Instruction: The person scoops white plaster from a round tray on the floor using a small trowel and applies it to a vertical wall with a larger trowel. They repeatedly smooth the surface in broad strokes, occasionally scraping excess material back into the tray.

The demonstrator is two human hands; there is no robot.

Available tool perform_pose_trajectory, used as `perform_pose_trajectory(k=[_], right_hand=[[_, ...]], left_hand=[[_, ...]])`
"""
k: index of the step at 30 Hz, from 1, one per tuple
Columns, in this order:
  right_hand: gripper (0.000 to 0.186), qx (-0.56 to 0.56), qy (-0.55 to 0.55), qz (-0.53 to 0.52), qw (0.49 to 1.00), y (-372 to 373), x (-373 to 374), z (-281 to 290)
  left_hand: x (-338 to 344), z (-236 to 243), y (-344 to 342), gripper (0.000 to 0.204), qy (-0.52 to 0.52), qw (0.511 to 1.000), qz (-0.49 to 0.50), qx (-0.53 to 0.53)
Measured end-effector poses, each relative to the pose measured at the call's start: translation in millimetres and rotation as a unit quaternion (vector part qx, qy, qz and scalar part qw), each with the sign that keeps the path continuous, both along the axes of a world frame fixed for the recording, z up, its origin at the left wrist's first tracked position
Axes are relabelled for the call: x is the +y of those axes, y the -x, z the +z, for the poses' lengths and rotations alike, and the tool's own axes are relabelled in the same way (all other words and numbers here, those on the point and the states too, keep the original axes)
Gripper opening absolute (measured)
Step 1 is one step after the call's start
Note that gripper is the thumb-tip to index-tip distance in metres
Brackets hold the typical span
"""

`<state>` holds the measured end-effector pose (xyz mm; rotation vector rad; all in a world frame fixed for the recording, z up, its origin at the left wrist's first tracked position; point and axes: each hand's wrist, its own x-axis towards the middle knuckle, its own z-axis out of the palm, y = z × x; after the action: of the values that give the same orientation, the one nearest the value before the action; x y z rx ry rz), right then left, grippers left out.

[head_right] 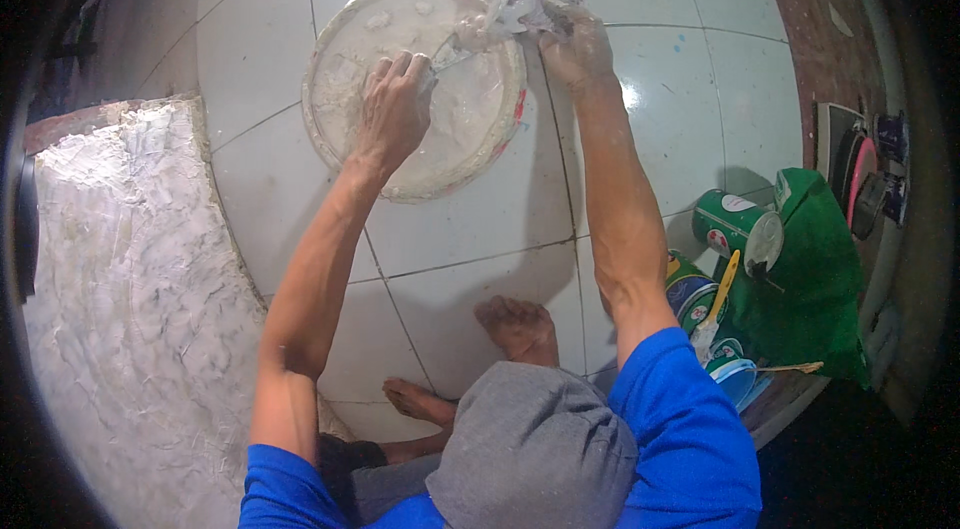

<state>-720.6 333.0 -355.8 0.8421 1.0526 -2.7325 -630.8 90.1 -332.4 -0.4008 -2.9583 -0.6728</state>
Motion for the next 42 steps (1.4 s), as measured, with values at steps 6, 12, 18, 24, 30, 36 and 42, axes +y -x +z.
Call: perform_pose_trajectory(k=[6,12,18,24,30,36,42], right_hand=[[0.035,0.090,0.079,0.039,0.992,-8.6,41.4,-21.3],[0.029,0.127,-0.393,0.165,0.896,-56.9,44.9,10.5],[0.026,-0.057,-0.073,0.133,0.987,-95.2,-26.5,36.6],[0.031,0.111,-0.041,0.239,0.964,-82.9,-76.5,55.8],[0.035,0.152,0.056,0.240,0.957,-95.1,-94.3,88.1],[0.031,0.057,0.142,0.238,0.959,-114.4,-111.0,115.0],[0.030,0.047,0.160,0.220,0.961,-123.2,-123.0,125.5]], left_hand=[[0.2,-2.1,-0.1,0.025,-0.027,1.000,0.006,0.006],[-14.5,6.4,-11.5,0.028,-0.082,0.994,0.038,0.055],[-29.8,33.6,-32.5,0.028,-0.166,0.982,0.080,0.041],[-43.0,50.2,-48.5,0.028,-0.172,0.974,0.065,0.129],[-71.6,53.4,-54.4,0.028,-0.119,0.969,0.072,0.203],[-80.2,52.4,-59.6,0.023,-0.068,0.955,0.080,0.278],[-90.6,58.6,-69.7,0.036,-0.047,0.944,0.069,0.319]])
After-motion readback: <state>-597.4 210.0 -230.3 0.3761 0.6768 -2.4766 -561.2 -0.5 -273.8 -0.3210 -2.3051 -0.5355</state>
